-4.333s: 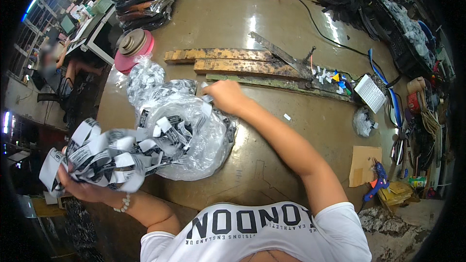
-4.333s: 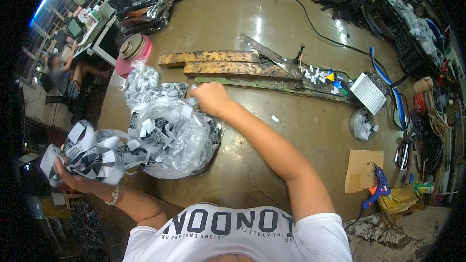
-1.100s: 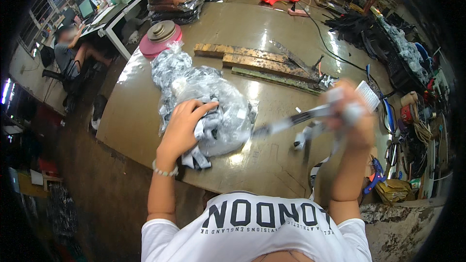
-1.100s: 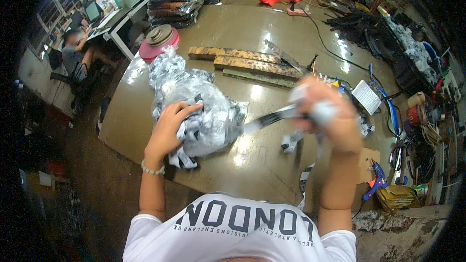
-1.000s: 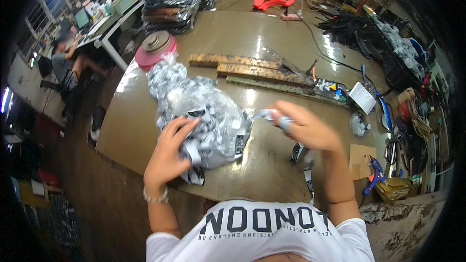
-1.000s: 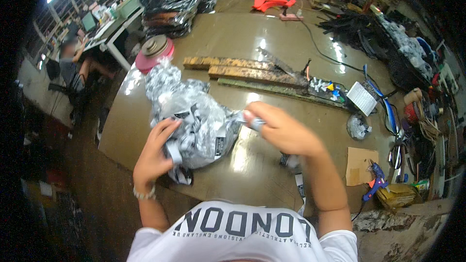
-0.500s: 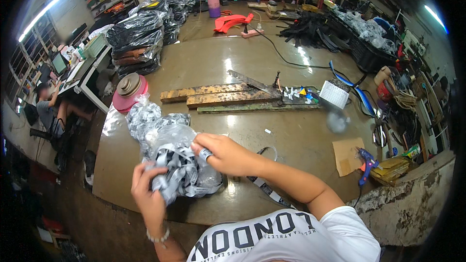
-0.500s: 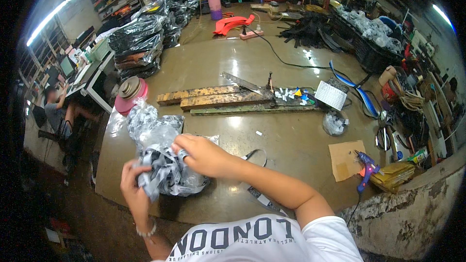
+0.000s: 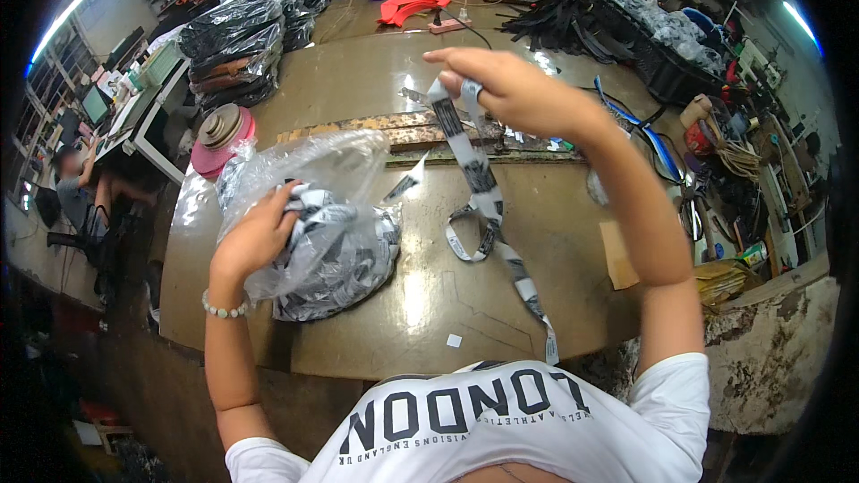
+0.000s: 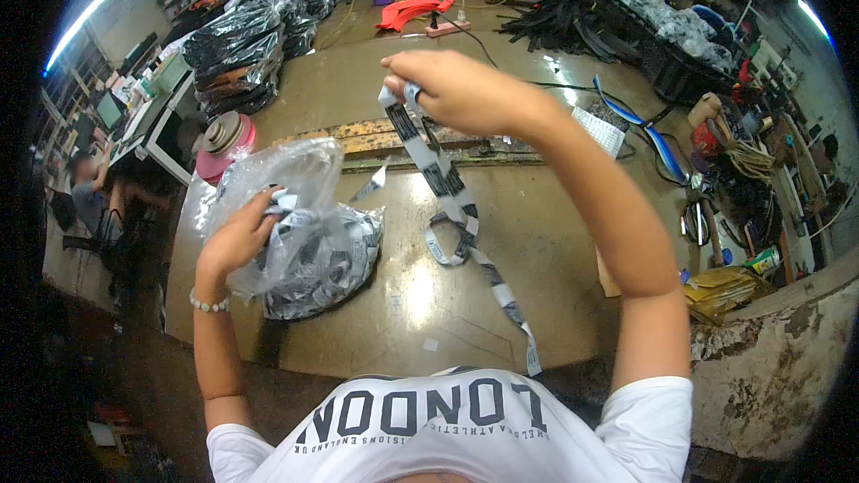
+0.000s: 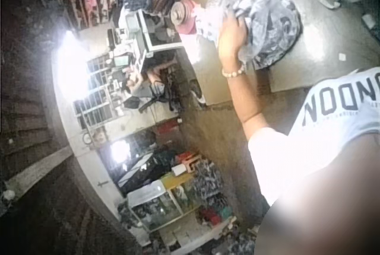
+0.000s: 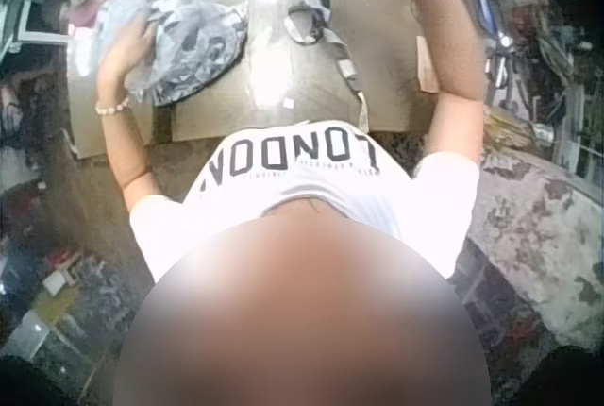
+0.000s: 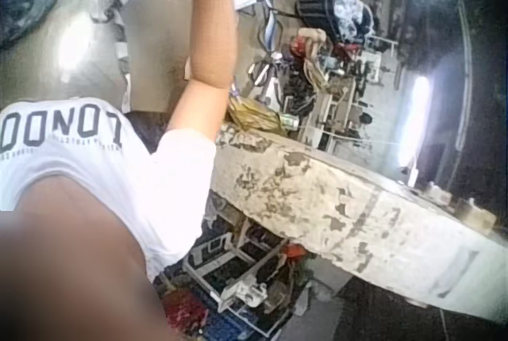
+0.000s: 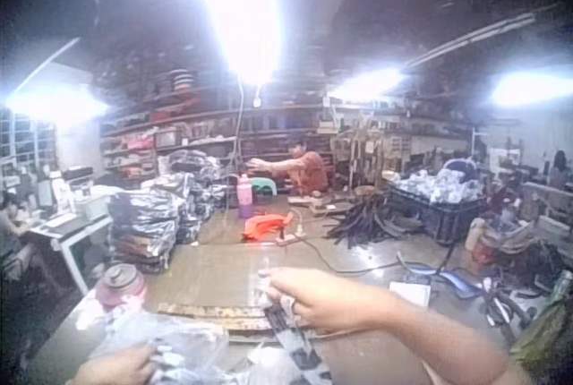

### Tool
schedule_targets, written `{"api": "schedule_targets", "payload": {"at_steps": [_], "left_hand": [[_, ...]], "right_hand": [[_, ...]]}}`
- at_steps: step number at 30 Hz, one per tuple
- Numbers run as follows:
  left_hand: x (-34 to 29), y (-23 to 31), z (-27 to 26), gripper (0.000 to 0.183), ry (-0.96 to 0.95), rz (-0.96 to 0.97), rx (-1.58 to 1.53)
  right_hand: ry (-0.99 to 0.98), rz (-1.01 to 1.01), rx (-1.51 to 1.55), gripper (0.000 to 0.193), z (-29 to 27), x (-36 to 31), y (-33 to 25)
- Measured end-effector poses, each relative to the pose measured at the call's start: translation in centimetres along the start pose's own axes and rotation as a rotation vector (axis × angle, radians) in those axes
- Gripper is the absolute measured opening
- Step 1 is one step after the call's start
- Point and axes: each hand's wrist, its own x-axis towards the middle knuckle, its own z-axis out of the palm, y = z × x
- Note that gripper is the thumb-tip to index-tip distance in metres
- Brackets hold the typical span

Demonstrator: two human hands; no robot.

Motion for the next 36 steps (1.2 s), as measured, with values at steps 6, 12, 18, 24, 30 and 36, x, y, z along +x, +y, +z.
{"api": "schedule_targets", "payload": {"at_steps": [6, 12, 18, 24, 30, 36], "left_hand": [[-4.3, 5.1, -6.8, 0.05, -0.261, 0.157, -0.028], [0.0, 10.7, -6.1, 0.06, 0.169, 0.468, -0.959], [5.5, 16.0, -3.3, 0.065, -0.172, 0.725, -1.237], [2.6, 12.5, -6.7, 0.028, -0.043, 0.483, -1.178], [-2.7, 2.4, -11.9, 0.018, 0.266, 0.23, -0.604], [-7.2, -9.7, -14.6, 0.024, 0.517, 0.114, -0.753]], "right_hand": [[-0.381, 0.018, -0.61, 0.027, -5.5, 2.6, -1.9], [-0.747, 0.263, -0.741, 0.028, -9.3, 4.5, -10.8], [-0.33, -0.248, -0.661, 0.021, -11.5, 3.0, -11.3], [0.031, -0.525, -1.024, 0.011, -12.9, 2.3, -4.7], [0.189, -0.47, -0.848, 0.026, -13.4, 0.0, 0.5], [0.233, -0.338, -0.713, 0.029, -9.6, -0.9, 1.5]]}}
